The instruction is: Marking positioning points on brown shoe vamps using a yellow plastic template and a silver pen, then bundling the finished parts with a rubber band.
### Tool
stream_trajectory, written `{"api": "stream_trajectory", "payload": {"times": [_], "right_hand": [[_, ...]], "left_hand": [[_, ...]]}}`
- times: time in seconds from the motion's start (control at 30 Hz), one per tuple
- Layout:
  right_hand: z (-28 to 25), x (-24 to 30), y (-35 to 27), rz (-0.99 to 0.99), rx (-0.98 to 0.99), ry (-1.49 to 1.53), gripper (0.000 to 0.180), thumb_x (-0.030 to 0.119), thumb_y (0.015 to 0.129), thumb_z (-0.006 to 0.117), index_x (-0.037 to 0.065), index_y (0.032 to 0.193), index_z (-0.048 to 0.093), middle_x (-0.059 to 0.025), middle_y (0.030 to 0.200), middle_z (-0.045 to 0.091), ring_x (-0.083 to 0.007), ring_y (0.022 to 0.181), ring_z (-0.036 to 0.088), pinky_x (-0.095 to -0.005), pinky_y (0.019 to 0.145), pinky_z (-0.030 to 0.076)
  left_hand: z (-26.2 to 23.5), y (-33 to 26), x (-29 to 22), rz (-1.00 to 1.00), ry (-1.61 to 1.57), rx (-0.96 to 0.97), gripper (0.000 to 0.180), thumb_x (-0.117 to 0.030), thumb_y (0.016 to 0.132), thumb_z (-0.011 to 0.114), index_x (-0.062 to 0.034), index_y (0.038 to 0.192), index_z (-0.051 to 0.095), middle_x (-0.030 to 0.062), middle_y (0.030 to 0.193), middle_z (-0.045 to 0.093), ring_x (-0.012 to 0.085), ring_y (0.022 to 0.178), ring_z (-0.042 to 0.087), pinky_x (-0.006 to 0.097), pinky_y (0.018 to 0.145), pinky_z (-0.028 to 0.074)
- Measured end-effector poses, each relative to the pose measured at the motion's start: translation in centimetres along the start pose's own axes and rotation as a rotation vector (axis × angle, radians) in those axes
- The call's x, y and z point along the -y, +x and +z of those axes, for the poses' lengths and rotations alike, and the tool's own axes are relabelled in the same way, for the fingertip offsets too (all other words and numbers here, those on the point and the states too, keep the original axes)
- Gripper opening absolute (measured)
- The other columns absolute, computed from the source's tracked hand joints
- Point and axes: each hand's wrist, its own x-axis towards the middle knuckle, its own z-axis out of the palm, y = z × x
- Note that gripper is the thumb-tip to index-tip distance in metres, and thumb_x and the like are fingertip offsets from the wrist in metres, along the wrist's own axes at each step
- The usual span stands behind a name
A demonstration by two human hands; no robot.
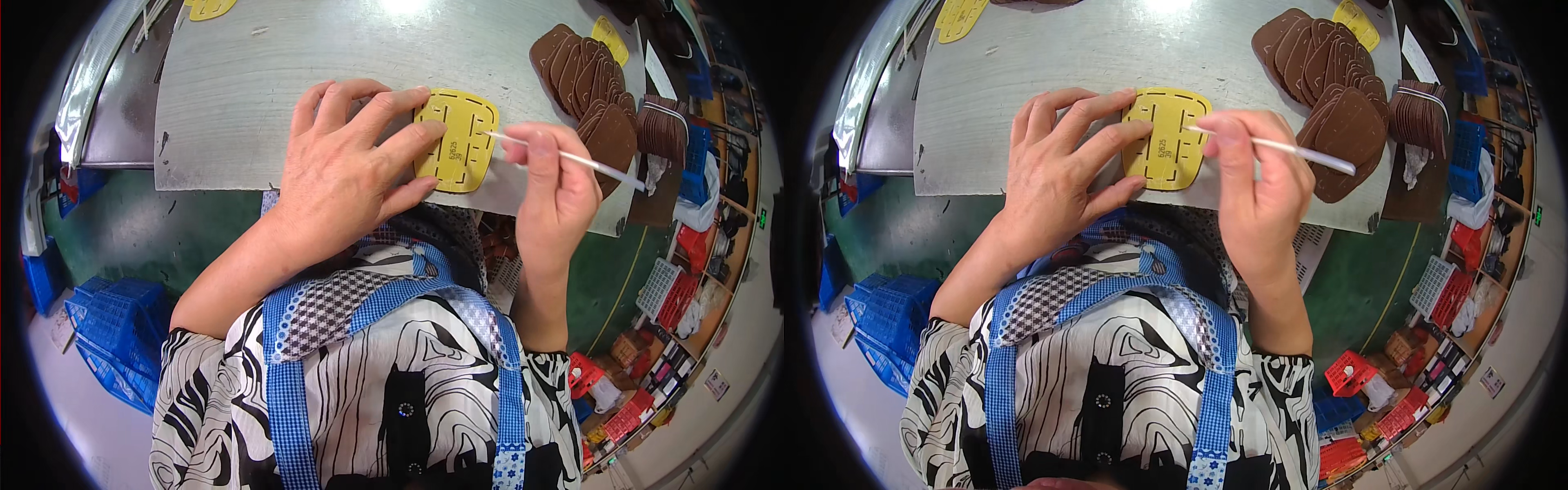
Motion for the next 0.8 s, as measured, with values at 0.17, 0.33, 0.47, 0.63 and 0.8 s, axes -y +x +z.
{"api": "stream_trajectory", "payload": {"times": [0.17,0.33,0.47,0.63,0.8], "right_hand": [[2.8,-0.5,1.6,-0.174,0.111,-0.101,0.019,0.016,0.101,0.061,0.002,0.092,0.069,-0.0092,0.078,0.066,-0.0278,0.072,0.062,-0.0383,0.067,0.048],[2.8,-0.2,1.0,-0.300,0.127,-0.311,0.013,0.013,0.098,0.064,0.002,0.091,0.067,-0.0118,0.081,0.065,-0.0335,0.073,0.060,-0.0415,0.067,0.048],[1.8,1.1,-1.7,-0.245,0.254,-0.239,0.012,0.012,0.098,0.064,0.002,0.091,0.066,-0.0127,0.082,0.064,-0.0341,0.073,0.059,-0.0421,0.067,0.047],[1.0,1.3,-0.4,-0.084,0.239,-0.129,0.015,0.013,0.100,0.061,0.003,0.091,0.067,-0.0110,0.079,0.063,-0.0314,0.071,0.059,-0.0398,0.066,0.046],[2.6,-0.2,1.4,-0.202,0.115,-0.255,0.015,0.013,0.100,0.061,0.002,0.091,0.067,-0.0115,0.080,0.065,-0.0309,0.072,0.059,-0.0400,0.066,0.047]], "left_hand": [[-0.1,0.2,-0.1,-0.034,-0.045,-0.004,0.052,-0.037,0.077,0.080,-0.0137,0.121,0.064,0.0013,0.136,0.062,0.0283,0.124,0.052,0.046,0.109,0.035],[0.1,0.0,0.1,-0.007,-0.024,-0.005,0.052,-0.037,0.077,0.079,-0.0116,0.119,0.064,0.0013,0.136,0.062,0.0287,0.123,0.052,0.046,0.108,0.036],[0.3,-0.1,0.1,-0.011,-0.006,-0.019,0.051,-0.038,0.077,0.078,-0.0113,0.118,0.064,0.0013,0.136,0.062,0.0287,0.122,0.053,0.046,0.107,0.037],[0.2,-0.1,0.0,0.004,0.019,-0.015,0.051,-0.040,0.079,0.077,-0.0117,0.119,0.064,0.0010,0.136,0.061,0.0288,0.122,0.052,0.047,0.107,0.037],[0.2,0.2,-0.1,0.012,0.025,-0.002,0.052,-0.040,0.078,0.077,-0.0120,0.120,0.064,0.0010,0.136,0.061,0.0286,0.122,0.052,0.047,0.107,0.037]]}}
